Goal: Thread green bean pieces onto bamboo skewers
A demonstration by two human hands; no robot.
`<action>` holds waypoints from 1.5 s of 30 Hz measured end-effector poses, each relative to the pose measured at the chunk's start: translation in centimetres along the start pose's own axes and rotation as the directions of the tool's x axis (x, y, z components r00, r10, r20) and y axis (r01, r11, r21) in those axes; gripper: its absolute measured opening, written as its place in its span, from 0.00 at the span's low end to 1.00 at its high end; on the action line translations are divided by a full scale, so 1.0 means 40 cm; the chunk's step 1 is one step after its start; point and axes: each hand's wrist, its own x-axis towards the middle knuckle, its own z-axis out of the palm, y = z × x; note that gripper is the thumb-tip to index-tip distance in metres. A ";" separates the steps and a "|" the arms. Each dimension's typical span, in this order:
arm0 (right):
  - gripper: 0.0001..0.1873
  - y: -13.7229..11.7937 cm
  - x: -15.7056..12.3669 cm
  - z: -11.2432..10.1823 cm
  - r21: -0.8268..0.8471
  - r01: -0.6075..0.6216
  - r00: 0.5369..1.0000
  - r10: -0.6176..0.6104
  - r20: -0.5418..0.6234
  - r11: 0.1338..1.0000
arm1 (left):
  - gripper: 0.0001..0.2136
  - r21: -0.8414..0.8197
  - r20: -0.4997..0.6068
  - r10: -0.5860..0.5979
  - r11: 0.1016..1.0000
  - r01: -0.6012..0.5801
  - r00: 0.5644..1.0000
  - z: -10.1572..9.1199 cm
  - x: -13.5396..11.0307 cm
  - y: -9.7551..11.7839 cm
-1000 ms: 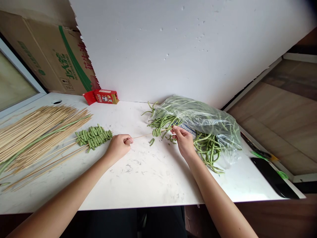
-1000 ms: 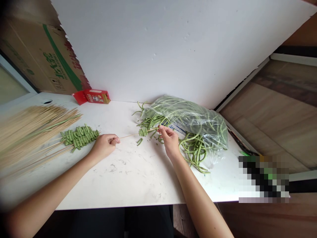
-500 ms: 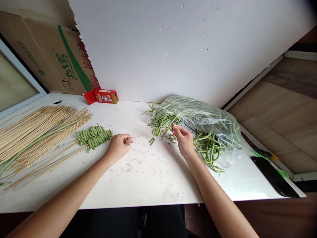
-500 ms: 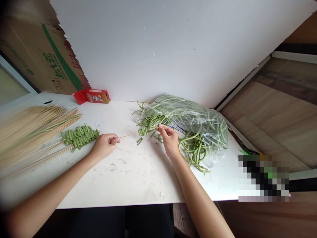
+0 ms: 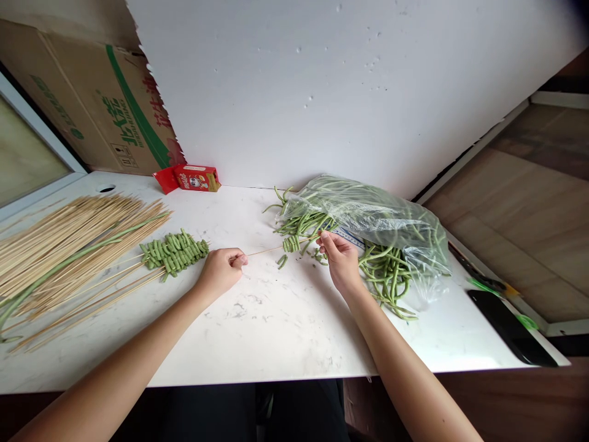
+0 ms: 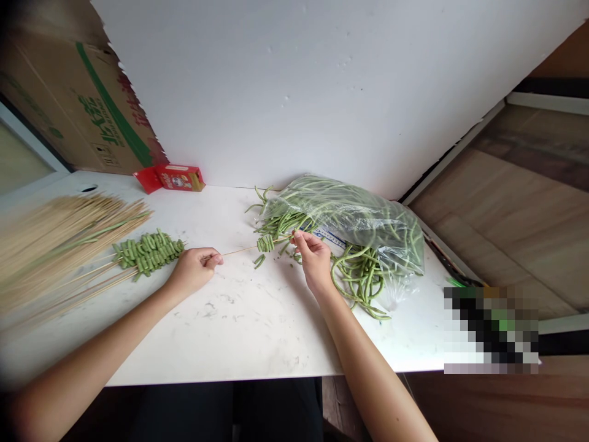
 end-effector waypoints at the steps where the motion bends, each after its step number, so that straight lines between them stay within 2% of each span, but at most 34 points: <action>1: 0.20 0.000 0.000 0.000 0.011 -0.007 1.000 0.007 0.001 1.000 | 0.11 -0.003 0.000 -0.001 1.000 0.001 1.000 0.000 0.000 0.001; 23: 0.25 -0.019 -0.015 0.020 -0.018 -0.028 0.999 0.028 -0.033 0.999 | 0.10 -0.049 -0.025 -0.004 0.999 0.003 1.000 0.007 -0.006 0.004; 36: 0.18 -0.023 -0.016 0.025 0.007 -0.029 0.999 0.029 -0.043 1.000 | 0.10 -0.070 -0.039 -0.029 0.997 0.026 0.999 0.011 -0.005 0.012; 41: 0.17 -0.041 -0.007 0.020 0.084 -0.038 0.997 0.044 -0.068 0.996 | 0.10 -0.119 -0.026 -0.041 0.992 0.038 0.999 0.017 -0.002 0.009; 45: 0.15 -0.037 -0.001 0.008 0.019 -0.026 0.997 0.027 -0.073 0.999 | 0.10 -0.110 -0.009 -0.039 0.993 0.038 0.999 0.017 -0.001 0.006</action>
